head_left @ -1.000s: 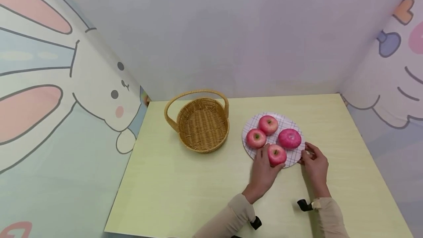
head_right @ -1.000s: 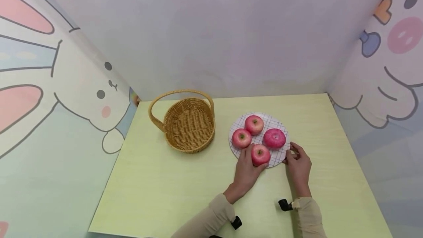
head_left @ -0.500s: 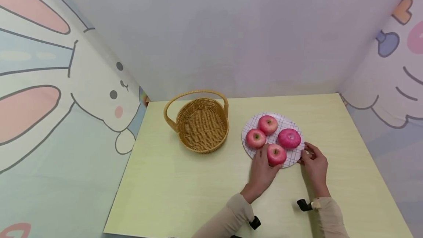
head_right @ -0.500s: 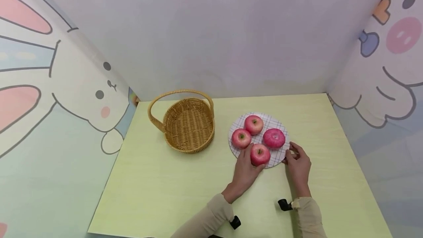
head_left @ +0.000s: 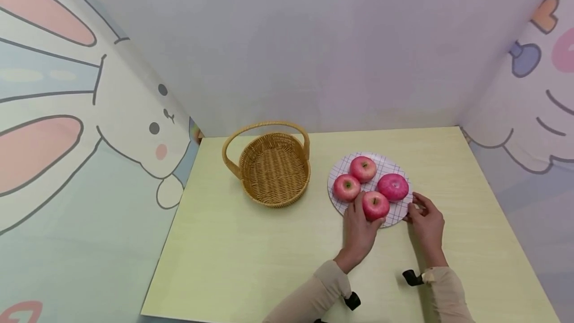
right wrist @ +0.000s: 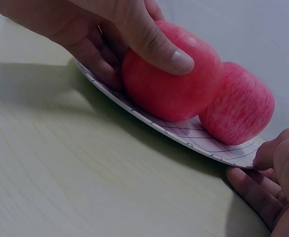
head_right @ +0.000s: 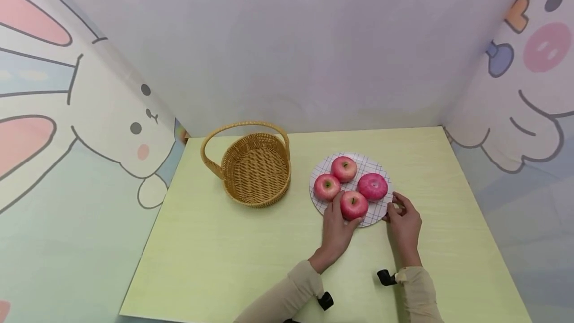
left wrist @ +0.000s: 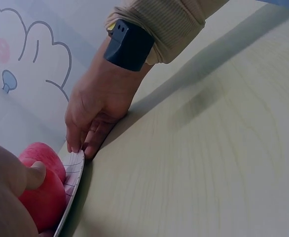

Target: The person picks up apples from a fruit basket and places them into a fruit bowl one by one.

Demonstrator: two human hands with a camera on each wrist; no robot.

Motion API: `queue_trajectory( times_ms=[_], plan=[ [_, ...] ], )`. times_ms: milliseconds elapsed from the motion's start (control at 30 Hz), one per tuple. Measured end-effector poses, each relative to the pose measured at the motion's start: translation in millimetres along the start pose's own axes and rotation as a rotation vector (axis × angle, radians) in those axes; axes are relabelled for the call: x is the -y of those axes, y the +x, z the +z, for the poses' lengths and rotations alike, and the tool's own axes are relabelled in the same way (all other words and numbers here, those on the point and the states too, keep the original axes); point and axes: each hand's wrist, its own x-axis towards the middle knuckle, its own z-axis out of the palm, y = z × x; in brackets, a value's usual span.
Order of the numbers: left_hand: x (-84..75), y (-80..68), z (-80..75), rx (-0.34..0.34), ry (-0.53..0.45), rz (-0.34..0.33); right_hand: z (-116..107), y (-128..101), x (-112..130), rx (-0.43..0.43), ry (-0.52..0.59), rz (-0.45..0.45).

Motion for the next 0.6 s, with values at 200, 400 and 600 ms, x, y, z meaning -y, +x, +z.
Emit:
queue_trajectory(
  times_ms=[200,400,600],
  plan=[
    [0.2,2.0,2.4,-0.023,-0.044,0.007,0.5,0.9,0.8,0.001,0.011,0.007],
    [0.3,2.0,-1.4,0.0,-0.066,0.04,1.0,-0.2,2.2,-0.001,0.004,0.008],
    [0.5,-0.6,-5.8,0.009,-0.072,0.048,0.8,-1.0,2.4,-0.007,0.014,0.007]
  ],
)
